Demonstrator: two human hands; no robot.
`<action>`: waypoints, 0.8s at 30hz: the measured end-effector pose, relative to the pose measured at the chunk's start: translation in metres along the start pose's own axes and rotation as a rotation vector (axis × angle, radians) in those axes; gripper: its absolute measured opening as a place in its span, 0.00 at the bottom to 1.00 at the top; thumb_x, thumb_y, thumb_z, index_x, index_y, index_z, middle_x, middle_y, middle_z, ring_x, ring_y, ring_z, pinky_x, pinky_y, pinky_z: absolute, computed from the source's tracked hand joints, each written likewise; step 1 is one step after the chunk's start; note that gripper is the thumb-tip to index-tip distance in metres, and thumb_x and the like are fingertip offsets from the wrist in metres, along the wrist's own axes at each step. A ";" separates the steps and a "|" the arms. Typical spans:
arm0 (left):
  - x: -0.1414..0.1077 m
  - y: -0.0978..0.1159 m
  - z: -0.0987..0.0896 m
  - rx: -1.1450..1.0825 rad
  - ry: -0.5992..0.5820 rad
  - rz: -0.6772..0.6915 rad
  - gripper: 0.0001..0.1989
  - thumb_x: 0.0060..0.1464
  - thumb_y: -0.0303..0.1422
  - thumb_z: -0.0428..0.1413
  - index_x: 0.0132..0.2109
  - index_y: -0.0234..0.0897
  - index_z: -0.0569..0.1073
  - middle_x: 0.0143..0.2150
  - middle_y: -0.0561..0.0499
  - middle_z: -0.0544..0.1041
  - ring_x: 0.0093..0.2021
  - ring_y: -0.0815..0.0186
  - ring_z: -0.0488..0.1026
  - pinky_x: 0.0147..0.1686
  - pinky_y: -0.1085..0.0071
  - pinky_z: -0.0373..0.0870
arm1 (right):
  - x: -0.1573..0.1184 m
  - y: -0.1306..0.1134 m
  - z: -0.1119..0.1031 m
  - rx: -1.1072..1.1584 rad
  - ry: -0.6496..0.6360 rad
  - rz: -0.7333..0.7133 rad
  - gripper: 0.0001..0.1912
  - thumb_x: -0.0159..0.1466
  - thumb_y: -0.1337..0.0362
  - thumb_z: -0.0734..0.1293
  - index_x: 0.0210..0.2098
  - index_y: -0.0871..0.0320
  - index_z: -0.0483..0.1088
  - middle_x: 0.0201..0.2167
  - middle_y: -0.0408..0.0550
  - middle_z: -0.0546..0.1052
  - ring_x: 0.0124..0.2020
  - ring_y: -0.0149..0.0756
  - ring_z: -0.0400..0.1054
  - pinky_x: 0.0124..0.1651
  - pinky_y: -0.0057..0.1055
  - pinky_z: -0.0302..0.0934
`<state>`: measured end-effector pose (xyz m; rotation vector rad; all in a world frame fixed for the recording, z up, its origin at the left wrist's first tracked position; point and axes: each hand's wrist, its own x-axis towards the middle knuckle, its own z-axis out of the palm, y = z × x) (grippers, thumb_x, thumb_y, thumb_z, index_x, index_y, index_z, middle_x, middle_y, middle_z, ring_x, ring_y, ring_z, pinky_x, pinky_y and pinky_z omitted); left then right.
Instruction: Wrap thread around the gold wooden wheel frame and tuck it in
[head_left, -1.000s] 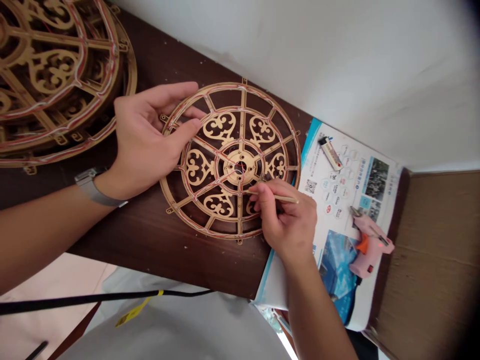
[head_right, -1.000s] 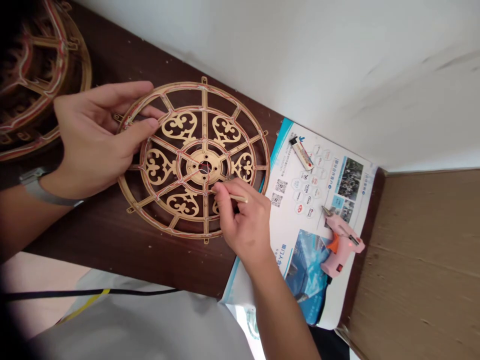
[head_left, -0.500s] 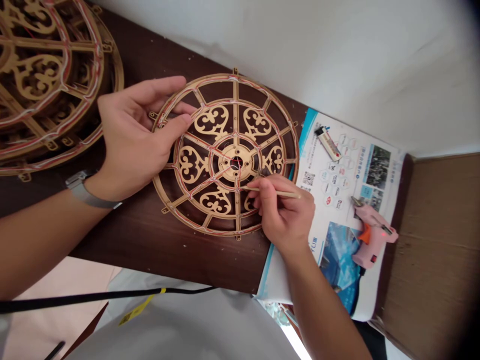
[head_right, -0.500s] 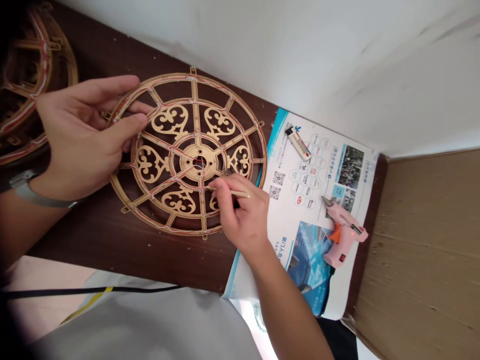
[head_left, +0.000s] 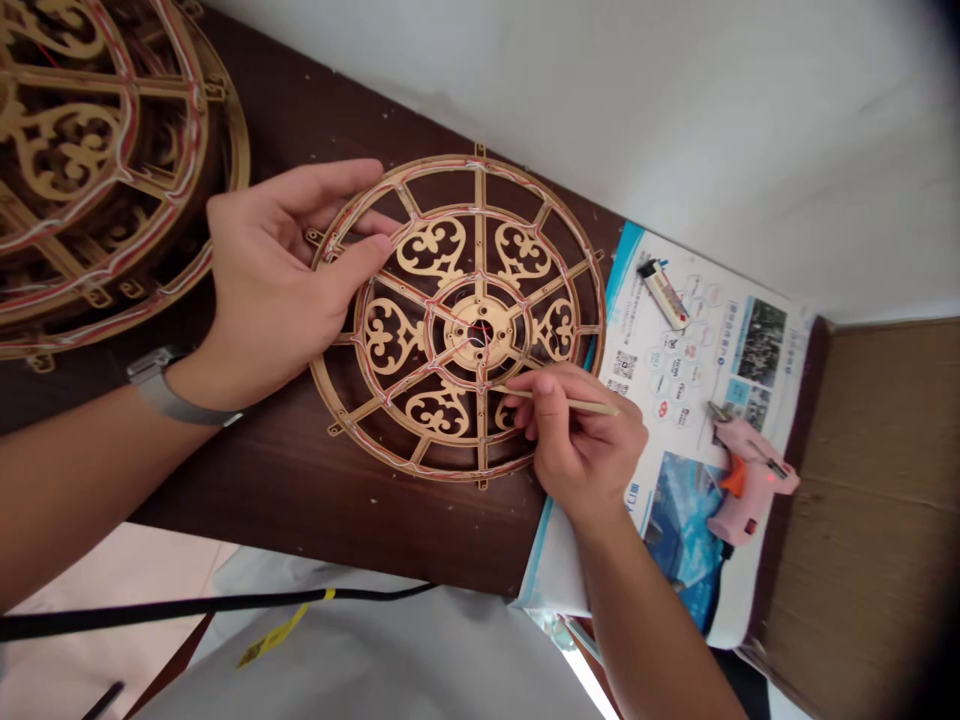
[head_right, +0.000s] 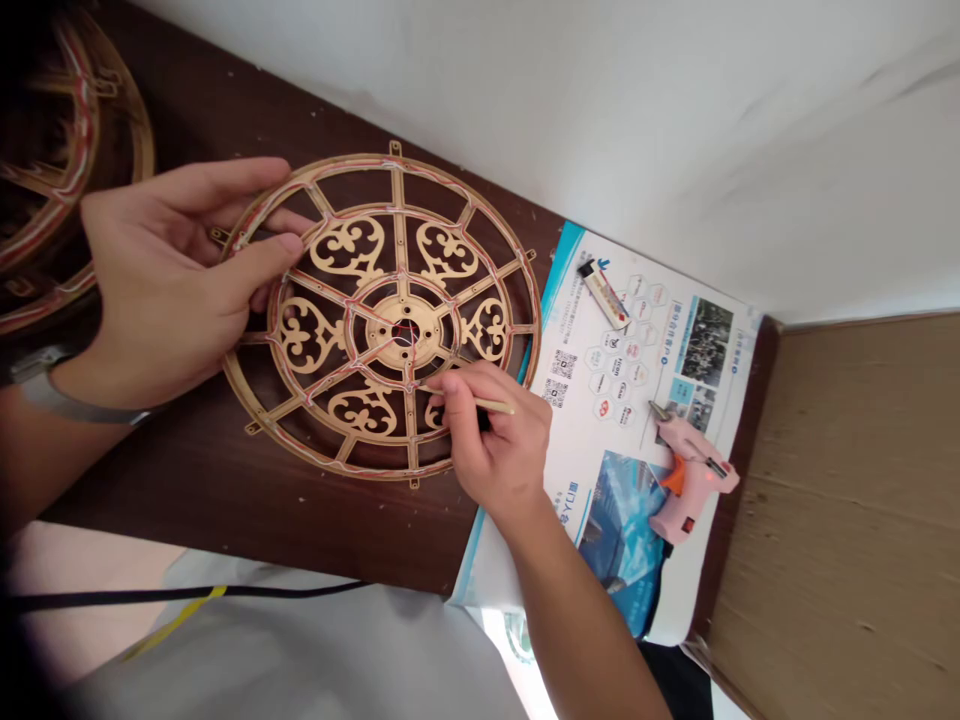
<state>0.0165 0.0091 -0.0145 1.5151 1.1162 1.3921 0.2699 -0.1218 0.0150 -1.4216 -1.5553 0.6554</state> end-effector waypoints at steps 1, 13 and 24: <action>0.000 -0.001 0.000 0.000 -0.006 0.000 0.28 0.54 0.38 0.79 0.59 0.37 0.85 0.47 0.41 0.87 0.47 0.53 0.88 0.53 0.48 0.90 | 0.000 0.000 0.000 -0.008 0.002 -0.010 0.13 0.79 0.64 0.68 0.41 0.55 0.84 0.31 0.46 0.83 0.27 0.32 0.76 0.30 0.32 0.71; 0.000 -0.001 -0.001 0.014 -0.003 0.003 0.27 0.54 0.39 0.79 0.59 0.40 0.85 0.47 0.43 0.87 0.47 0.54 0.87 0.54 0.48 0.90 | 0.002 0.002 0.002 0.018 -0.033 -0.052 0.11 0.78 0.67 0.68 0.43 0.56 0.83 0.32 0.46 0.83 0.32 0.34 0.79 0.36 0.33 0.74; 0.001 -0.004 -0.001 0.020 -0.001 0.003 0.26 0.55 0.36 0.78 0.59 0.40 0.85 0.46 0.44 0.88 0.46 0.57 0.88 0.52 0.54 0.91 | 0.003 -0.001 0.002 -0.040 -0.058 -0.123 0.09 0.78 0.69 0.68 0.43 0.57 0.81 0.35 0.47 0.84 0.34 0.32 0.78 0.36 0.32 0.72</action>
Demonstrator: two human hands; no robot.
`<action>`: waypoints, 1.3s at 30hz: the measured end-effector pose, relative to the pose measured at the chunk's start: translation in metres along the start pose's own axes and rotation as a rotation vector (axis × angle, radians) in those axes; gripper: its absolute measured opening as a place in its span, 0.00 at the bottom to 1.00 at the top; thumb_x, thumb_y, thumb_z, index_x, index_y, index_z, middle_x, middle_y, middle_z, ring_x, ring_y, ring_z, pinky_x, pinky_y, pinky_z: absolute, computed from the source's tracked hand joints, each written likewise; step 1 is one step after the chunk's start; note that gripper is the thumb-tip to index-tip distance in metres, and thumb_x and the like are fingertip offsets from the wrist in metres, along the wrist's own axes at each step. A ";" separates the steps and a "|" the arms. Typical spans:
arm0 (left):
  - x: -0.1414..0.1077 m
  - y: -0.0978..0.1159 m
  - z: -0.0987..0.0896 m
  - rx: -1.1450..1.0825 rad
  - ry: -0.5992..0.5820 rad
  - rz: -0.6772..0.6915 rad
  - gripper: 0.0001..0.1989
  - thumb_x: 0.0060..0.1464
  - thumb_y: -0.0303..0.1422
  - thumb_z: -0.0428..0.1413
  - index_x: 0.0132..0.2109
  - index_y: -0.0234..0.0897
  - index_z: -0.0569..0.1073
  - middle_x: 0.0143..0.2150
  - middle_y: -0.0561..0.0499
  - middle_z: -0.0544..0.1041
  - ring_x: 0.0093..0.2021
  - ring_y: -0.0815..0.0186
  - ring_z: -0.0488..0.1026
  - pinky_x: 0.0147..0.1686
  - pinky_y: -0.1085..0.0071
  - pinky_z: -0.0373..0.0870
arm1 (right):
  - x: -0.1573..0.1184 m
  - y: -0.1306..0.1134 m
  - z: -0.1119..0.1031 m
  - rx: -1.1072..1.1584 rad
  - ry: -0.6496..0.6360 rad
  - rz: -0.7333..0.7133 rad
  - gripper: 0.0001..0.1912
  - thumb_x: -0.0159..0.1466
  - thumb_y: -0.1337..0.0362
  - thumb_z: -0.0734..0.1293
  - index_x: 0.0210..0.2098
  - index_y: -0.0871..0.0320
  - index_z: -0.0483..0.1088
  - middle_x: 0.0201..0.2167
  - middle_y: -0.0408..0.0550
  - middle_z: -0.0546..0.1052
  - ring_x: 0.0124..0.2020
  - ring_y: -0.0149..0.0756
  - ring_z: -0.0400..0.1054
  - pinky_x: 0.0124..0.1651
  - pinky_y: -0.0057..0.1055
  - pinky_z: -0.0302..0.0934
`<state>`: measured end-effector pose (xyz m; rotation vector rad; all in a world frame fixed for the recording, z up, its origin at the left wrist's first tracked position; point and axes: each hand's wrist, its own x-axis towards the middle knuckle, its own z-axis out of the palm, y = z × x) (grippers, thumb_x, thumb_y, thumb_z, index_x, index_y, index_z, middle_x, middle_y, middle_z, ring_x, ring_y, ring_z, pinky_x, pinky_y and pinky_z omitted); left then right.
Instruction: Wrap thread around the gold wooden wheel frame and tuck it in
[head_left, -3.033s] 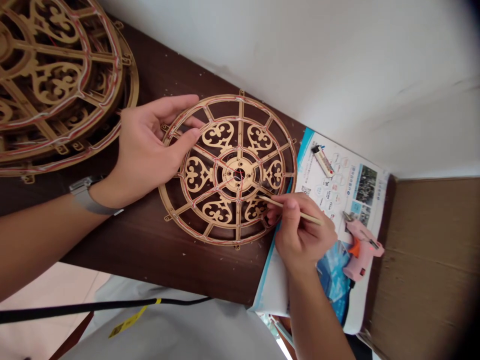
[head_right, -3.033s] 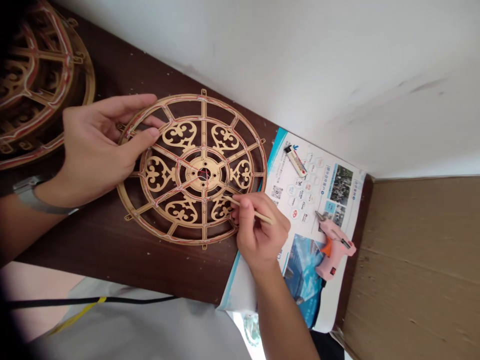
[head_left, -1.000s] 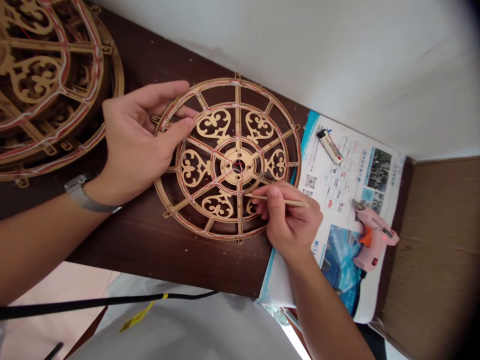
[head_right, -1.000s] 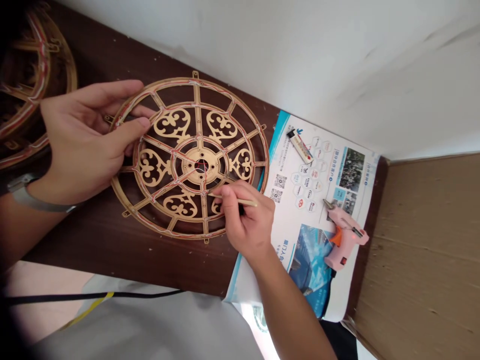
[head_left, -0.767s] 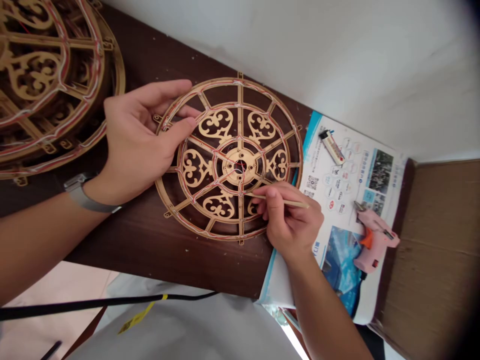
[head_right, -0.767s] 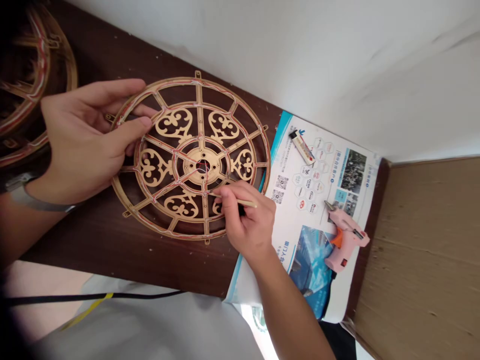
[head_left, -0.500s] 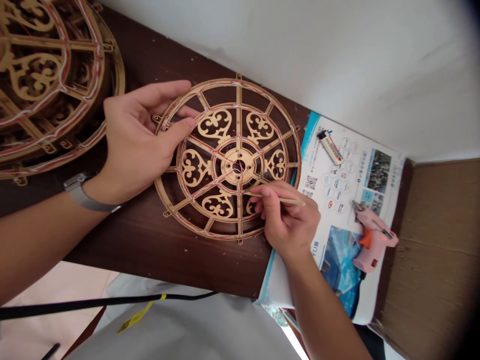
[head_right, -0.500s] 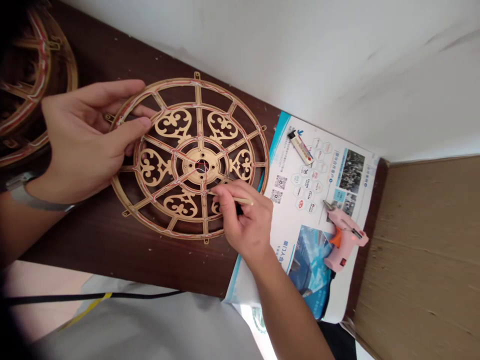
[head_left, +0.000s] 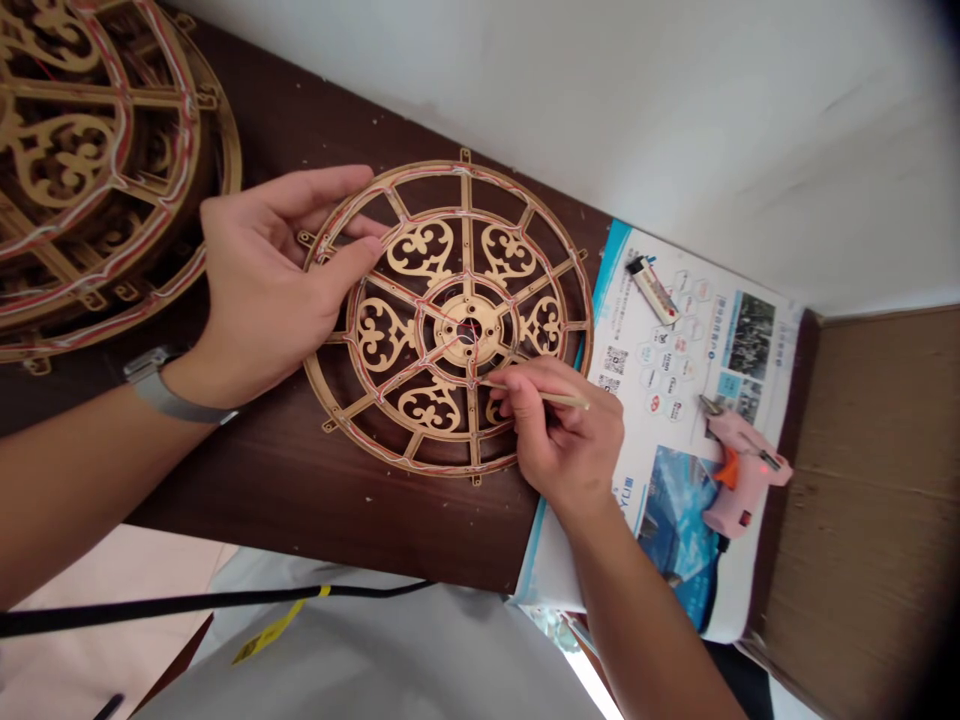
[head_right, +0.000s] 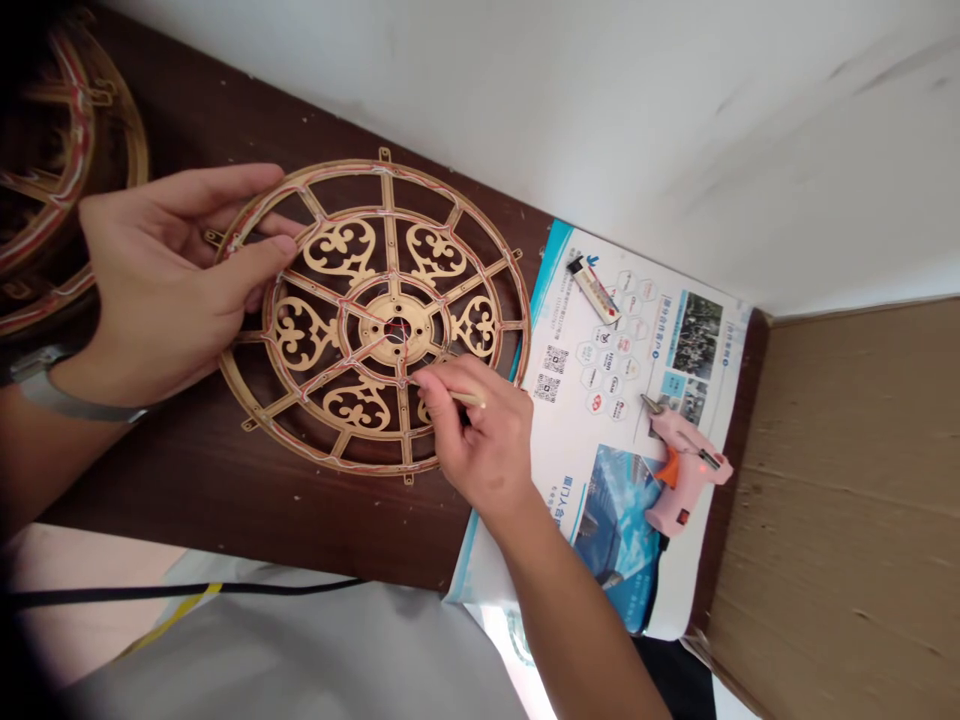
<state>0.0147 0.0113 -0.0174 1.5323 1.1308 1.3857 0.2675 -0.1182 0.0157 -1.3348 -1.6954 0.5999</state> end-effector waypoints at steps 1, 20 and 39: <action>0.000 0.000 0.000 0.004 0.002 0.005 0.26 0.55 0.36 0.79 0.58 0.40 0.85 0.46 0.44 0.88 0.45 0.57 0.88 0.52 0.55 0.91 | 0.000 0.000 0.000 -0.002 -0.001 0.000 0.09 0.78 0.69 0.68 0.42 0.58 0.81 0.34 0.47 0.83 0.33 0.32 0.78 0.35 0.32 0.72; 0.001 0.006 0.002 -0.008 0.018 -0.069 0.29 0.50 0.38 0.81 0.57 0.37 0.85 0.44 0.44 0.88 0.41 0.61 0.86 0.45 0.61 0.90 | -0.003 0.004 -0.003 0.252 0.084 0.224 0.15 0.81 0.61 0.66 0.41 0.57 0.84 0.31 0.46 0.82 0.23 0.28 0.74 0.22 0.27 0.66; -0.001 0.014 0.002 -0.003 0.014 -0.110 0.25 0.53 0.27 0.77 0.58 0.37 0.85 0.44 0.47 0.88 0.42 0.62 0.86 0.53 0.58 0.89 | -0.004 0.000 -0.002 0.118 0.055 0.108 0.11 0.78 0.69 0.68 0.45 0.55 0.84 0.34 0.45 0.83 0.29 0.31 0.76 0.32 0.31 0.71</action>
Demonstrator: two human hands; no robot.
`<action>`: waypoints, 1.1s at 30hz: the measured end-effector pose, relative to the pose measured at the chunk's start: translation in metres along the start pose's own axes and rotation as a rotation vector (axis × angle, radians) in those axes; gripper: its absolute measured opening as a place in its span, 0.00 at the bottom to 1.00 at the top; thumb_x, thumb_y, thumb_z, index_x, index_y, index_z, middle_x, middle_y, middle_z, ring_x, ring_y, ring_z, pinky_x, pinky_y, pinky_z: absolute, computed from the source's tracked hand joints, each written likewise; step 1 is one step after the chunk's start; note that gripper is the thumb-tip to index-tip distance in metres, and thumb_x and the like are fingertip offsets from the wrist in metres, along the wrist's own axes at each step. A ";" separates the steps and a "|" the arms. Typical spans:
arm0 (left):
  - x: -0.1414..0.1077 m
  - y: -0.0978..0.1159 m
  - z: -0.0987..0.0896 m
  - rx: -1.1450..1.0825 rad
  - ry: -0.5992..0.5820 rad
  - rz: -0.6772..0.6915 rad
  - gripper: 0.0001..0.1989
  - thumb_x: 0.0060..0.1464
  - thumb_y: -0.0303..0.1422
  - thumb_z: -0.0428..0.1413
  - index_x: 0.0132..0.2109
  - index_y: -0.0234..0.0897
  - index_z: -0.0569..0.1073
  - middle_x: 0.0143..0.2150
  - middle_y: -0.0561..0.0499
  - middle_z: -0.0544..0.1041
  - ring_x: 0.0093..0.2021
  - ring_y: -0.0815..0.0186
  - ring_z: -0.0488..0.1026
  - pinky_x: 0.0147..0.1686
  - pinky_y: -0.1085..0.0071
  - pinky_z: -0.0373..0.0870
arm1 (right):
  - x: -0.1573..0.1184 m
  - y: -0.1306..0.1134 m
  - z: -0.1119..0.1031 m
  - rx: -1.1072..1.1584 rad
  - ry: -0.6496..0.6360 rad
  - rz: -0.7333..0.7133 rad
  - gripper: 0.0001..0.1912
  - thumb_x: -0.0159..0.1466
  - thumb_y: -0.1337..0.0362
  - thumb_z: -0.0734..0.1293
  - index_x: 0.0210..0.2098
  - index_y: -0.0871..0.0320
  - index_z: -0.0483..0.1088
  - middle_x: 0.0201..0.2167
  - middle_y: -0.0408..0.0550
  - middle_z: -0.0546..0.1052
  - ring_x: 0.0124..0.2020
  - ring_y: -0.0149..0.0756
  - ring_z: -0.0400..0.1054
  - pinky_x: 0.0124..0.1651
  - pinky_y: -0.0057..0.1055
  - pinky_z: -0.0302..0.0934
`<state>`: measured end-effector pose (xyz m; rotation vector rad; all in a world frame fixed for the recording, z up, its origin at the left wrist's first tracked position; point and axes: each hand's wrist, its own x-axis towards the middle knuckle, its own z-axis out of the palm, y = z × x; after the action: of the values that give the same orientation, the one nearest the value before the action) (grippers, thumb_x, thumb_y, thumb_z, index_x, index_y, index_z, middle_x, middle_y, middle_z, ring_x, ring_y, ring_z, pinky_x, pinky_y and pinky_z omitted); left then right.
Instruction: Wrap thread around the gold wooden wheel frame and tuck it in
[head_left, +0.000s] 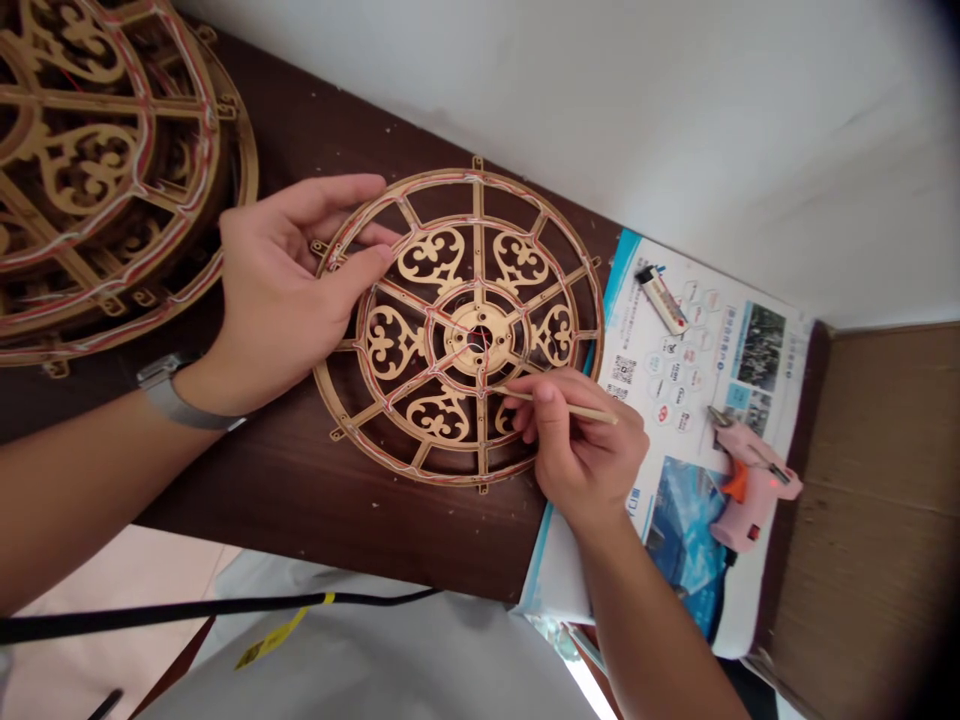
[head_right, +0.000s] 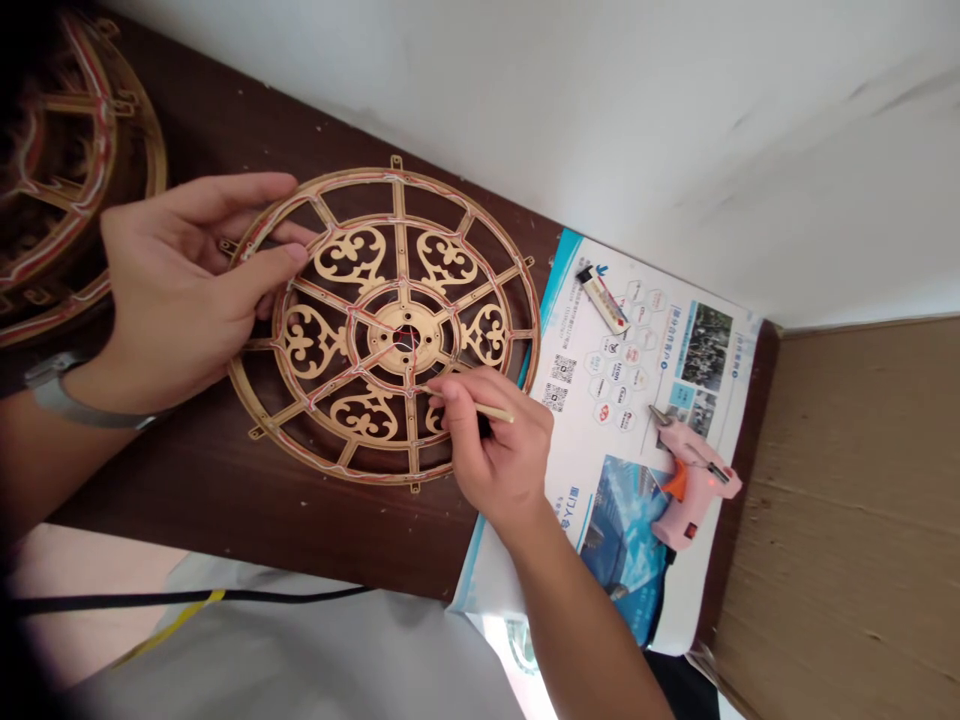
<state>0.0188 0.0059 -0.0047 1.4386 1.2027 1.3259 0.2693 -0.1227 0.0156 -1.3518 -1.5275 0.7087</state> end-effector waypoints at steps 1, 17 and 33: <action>0.000 0.000 0.000 0.001 0.001 -0.002 0.25 0.53 0.27 0.77 0.58 0.37 0.85 0.44 0.47 0.88 0.41 0.62 0.85 0.54 0.57 0.89 | 0.000 0.000 0.000 -0.005 -0.007 -0.009 0.11 0.78 0.69 0.68 0.46 0.55 0.84 0.34 0.45 0.84 0.30 0.32 0.77 0.33 0.31 0.72; -0.002 0.003 0.003 0.014 0.024 -0.010 0.21 0.56 0.21 0.70 0.56 0.37 0.85 0.44 0.47 0.88 0.43 0.62 0.87 0.48 0.64 0.89 | 0.003 -0.005 0.004 -0.228 -0.078 -0.130 0.10 0.77 0.71 0.67 0.43 0.58 0.82 0.34 0.48 0.83 0.34 0.35 0.79 0.38 0.32 0.73; -0.002 0.003 0.002 -0.015 0.008 -0.024 0.22 0.56 0.23 0.71 0.58 0.38 0.85 0.44 0.48 0.88 0.41 0.63 0.85 0.49 0.61 0.89 | 0.000 -0.001 0.001 -0.004 0.007 0.062 0.14 0.80 0.63 0.66 0.42 0.56 0.84 0.32 0.46 0.81 0.26 0.30 0.74 0.28 0.30 0.69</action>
<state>0.0212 0.0035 -0.0029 1.4054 1.2091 1.3233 0.2681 -0.1232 0.0160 -1.4079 -1.4879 0.7389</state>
